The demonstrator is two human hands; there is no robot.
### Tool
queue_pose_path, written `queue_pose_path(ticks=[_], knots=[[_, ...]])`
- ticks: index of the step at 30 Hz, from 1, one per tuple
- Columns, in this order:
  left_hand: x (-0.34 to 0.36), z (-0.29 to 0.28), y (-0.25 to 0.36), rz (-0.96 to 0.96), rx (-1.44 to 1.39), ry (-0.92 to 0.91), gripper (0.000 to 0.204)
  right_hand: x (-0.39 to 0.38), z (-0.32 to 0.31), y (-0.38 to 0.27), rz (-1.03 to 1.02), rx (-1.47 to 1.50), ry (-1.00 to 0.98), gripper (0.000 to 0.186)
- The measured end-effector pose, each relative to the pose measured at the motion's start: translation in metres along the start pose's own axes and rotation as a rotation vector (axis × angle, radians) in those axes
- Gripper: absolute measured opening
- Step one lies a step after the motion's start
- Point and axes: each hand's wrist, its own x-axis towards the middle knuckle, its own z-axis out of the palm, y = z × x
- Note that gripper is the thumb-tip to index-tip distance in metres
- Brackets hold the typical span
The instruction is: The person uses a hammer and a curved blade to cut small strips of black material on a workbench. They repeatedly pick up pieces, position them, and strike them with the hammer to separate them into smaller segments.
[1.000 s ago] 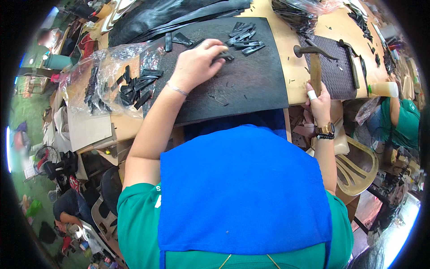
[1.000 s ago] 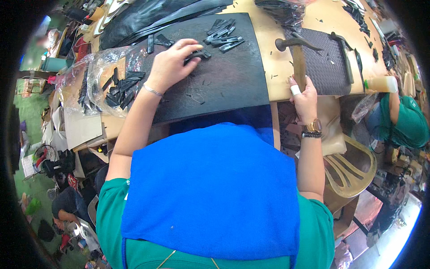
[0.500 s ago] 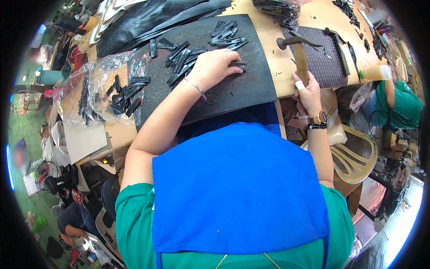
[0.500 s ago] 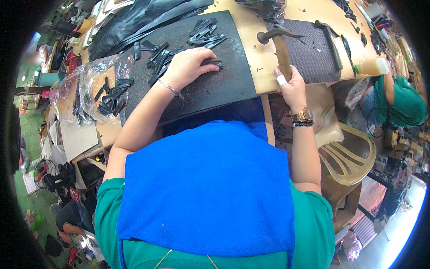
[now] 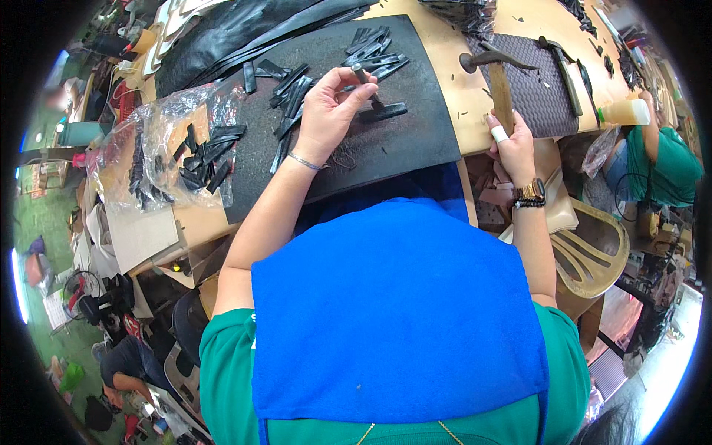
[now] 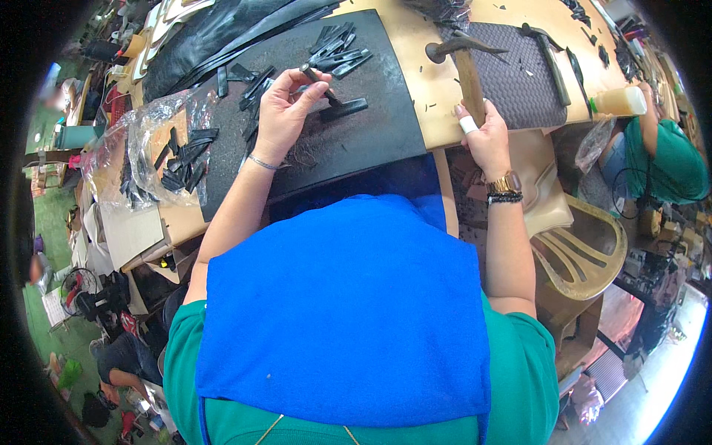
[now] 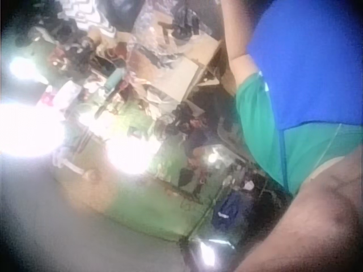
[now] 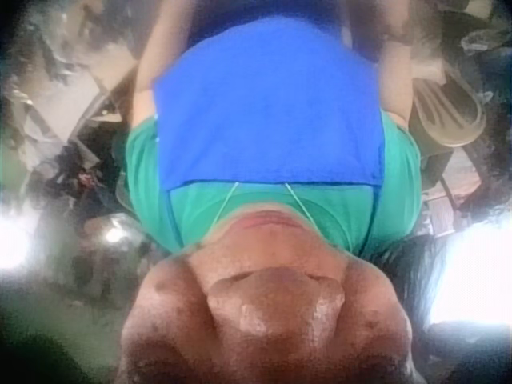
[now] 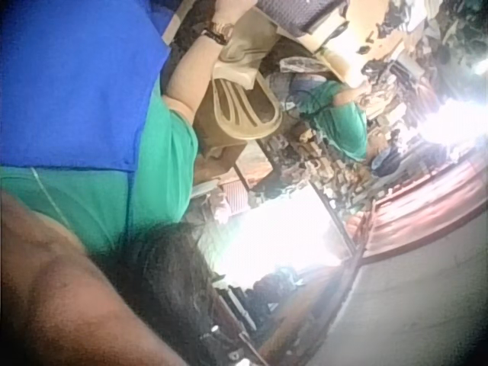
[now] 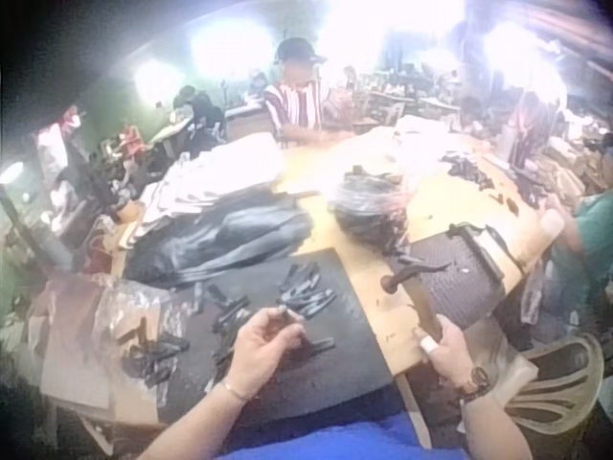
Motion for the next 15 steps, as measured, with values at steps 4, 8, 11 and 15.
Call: queue_pose_path(ticks=[4, 8, 11, 15], knots=[[-0.005, 0.0045, -0.0052, -0.028, 0.127, -0.013, 0.015, 0.0002, 0.0011, -0.0001, -0.008, 0.014, 0.007, 0.028], [-0.0046, 0.0068, -0.0072, 0.017, 0.176, -0.008, 0.018, 0.0002, 0.0003, 0.0006, -0.005, 0.026, 0.004, 0.028], [-0.0049, 0.0073, -0.0056, 0.031, 0.156, -0.012, 0.019, -0.0001, 0.001, -0.0019, 0.005, 0.033, 0.002, 0.028], [-0.0046, 0.0066, -0.0084, 0.034, 0.173, -0.018, 0.018, 0.0, 0.0002, -0.0006, 0.01, 0.016, 0.004, 0.028]])
